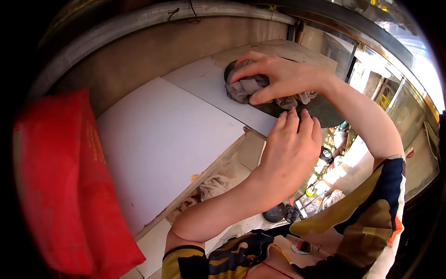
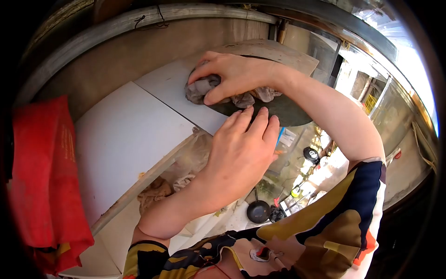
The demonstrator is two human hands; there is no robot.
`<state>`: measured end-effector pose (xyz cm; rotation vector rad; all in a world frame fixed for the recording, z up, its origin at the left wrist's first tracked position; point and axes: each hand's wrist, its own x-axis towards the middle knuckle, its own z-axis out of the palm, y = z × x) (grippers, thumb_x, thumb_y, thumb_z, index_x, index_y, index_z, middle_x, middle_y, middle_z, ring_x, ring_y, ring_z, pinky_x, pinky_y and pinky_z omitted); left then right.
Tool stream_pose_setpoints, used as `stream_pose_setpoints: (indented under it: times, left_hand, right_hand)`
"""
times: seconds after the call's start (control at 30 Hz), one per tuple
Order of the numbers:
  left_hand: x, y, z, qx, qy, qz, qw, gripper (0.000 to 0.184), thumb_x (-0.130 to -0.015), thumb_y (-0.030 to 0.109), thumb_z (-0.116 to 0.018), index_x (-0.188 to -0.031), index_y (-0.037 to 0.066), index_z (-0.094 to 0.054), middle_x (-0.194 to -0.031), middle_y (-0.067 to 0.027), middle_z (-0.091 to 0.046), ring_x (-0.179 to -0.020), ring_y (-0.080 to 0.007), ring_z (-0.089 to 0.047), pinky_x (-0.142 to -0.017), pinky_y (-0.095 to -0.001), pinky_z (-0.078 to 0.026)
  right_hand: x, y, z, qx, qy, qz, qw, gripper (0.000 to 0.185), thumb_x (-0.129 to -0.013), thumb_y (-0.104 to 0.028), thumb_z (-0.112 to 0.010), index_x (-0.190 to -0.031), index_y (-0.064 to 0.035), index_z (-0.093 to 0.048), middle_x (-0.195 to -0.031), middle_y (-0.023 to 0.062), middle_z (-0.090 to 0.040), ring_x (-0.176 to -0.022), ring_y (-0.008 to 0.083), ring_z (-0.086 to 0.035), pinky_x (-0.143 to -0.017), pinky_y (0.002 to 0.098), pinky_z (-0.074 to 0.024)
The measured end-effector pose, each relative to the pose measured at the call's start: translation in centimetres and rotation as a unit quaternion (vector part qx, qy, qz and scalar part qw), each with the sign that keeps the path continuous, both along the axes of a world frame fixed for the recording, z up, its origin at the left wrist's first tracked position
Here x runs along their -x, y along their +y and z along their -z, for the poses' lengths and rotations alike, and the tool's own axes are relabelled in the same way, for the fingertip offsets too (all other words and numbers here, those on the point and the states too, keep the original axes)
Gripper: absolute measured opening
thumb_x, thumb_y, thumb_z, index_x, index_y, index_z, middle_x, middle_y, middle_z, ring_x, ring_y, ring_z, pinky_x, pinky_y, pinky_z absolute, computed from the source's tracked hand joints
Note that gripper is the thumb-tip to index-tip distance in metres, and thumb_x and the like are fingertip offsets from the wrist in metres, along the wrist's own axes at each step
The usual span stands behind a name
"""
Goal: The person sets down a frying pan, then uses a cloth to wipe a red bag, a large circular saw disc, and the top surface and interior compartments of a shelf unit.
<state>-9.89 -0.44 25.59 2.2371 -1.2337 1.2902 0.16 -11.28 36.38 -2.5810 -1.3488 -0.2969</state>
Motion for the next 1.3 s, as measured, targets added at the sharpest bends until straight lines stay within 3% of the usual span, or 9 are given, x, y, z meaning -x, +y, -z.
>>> stream_pose_setpoints:
  times: [0.17, 0.4, 0.53, 0.67, 0.8, 1.03, 1.1, 1.2, 1.3]
  left_hand:
    - [-0.1, 0.2, 0.4, -0.005, -0.003, 0.004, 1.000, 0.062, -0.065, 0.023, -0.083, -0.114, -0.007, -0.061, -0.115, -0.0233, -0.063, -0.109, -0.0373, -0.060, -0.097, -0.0429, -0.047]
    - [-0.1, 0.1, 0.5, 0.008, 0.005, 0.014, 1.000, 0.064, -0.063, 0.024, -0.085, -0.115, -0.006, -0.061, -0.117, -0.0235, -0.063, -0.110, -0.0377, -0.060, -0.097, -0.0439, -0.049]
    - [-0.4, 0.1, 0.4, 0.011, 0.011, 0.016, 1.000, 0.065, -0.064, 0.024, -0.085, -0.118, -0.003, -0.061, -0.119, -0.0216, -0.063, -0.112, -0.0361, -0.059, -0.098, -0.0437, -0.049]
    - [0.0, 0.5, 0.6, -0.008, 0.020, 0.003, 1.000, 0.066, -0.067, 0.025, -0.084, -0.122, -0.002, -0.060, -0.125, -0.0200, -0.059, -0.117, -0.0345, -0.055, -0.098, -0.0425, -0.048]
    - [-0.4, 1.3, 0.9, -0.014, 0.035, 0.012, 0.999, 0.064, -0.070, 0.025, -0.082, -0.124, -0.001, -0.059, -0.126, -0.0189, -0.058, -0.117, -0.0347, -0.054, -0.099, -0.0427, -0.047]
    - [0.1, 1.7, 0.3, -0.022, 0.072, 0.027, 0.997, 0.066, -0.072, 0.025, -0.082, -0.127, -0.002, -0.056, -0.128, -0.0192, -0.057, -0.118, -0.0360, -0.054, -0.099, -0.0435, -0.047]
    - [0.1, 1.6, 0.3, -0.022, 0.077, 0.030, 0.996, 0.067, -0.072, 0.025, -0.082, -0.127, -0.002, -0.056, -0.129, -0.0192, -0.057, -0.119, -0.0357, -0.054, -0.099, -0.0434, -0.047]
    - [0.1, 1.6, 0.1, -0.026, 0.079, 0.026, 0.996, 0.068, -0.072, 0.028, -0.082, -0.128, -0.002, -0.056, -0.129, -0.0192, -0.057, -0.120, -0.0351, -0.054, -0.100, -0.0435, -0.046]
    - [0.1, 1.9, 0.0, -0.019, 0.101, 0.036, 0.994, 0.073, -0.074, 0.029, -0.081, -0.133, -0.001, -0.051, -0.130, -0.0207, -0.056, -0.120, -0.0369, -0.053, -0.100, -0.0451, -0.045]
  right_hand:
    - [-3.7, 1.2, 1.2, 0.003, -0.115, 0.025, 0.993, 0.043, -0.072, -0.021, -0.070, -0.114, -0.0102, -0.069, -0.120, 0.0151, -0.059, -0.096, 0.0346, -0.063, -0.081, 0.0424, -0.0529]
    - [-8.8, 3.1, 0.5, -0.006, -0.129, 0.125, 0.984, 0.048, -0.068, -0.026, -0.070, -0.111, -0.0064, -0.071, -0.111, 0.0163, -0.064, -0.094, 0.0355, -0.065, -0.082, 0.0410, -0.0535]
    - [-5.9, 1.9, -0.5, 0.009, -0.081, 0.024, 0.996, 0.047, -0.064, -0.017, -0.070, -0.109, -0.0055, -0.071, -0.114, 0.0144, -0.064, -0.094, 0.0320, -0.065, -0.083, 0.0382, -0.0532]
    - [1.1, -1.0, -1.5, 0.034, 0.004, 0.015, 0.999, 0.043, -0.061, -0.011, -0.070, -0.104, -0.0073, -0.073, -0.120, 0.0114, -0.061, -0.101, 0.0298, -0.063, -0.086, 0.0360, -0.0514]
    - [2.7, -6.9, -0.6, 0.048, -0.037, -0.023, 0.998, 0.047, -0.059, -0.009, -0.070, -0.106, -0.0084, -0.073, -0.118, 0.0109, -0.062, -0.095, 0.0304, -0.065, -0.083, 0.0368, -0.0519]
    - [4.8, -18.8, -0.9, 0.141, -0.068, 0.301, 0.941, 0.041, -0.052, -0.003, -0.069, -0.092, -0.0081, -0.074, -0.117, 0.0090, -0.062, -0.095, 0.0328, -0.065, -0.082, 0.0391, -0.0523]
    - [4.6, -20.6, -1.2, 0.253, -0.136, 0.466, 0.837, 0.043, -0.052, -0.002, -0.069, -0.094, -0.0105, -0.074, -0.118, 0.0054, -0.062, -0.093, 0.0337, -0.065, -0.080, 0.0414, -0.0523]
    - [6.9, -20.4, -1.2, 0.107, -0.218, 0.454, 0.858, 0.047, -0.058, -0.001, -0.070, -0.103, -0.0129, -0.075, -0.120, 0.0065, -0.062, -0.092, 0.0342, -0.066, -0.081, 0.0430, -0.0526]
    - [11.0, -15.9, -0.5, 0.028, -0.299, 0.329, 0.895, 0.042, -0.059, -0.001, -0.069, -0.099, -0.0114, -0.073, -0.122, 0.0074, -0.060, -0.089, 0.0345, -0.066, -0.078, 0.0429, -0.0533]
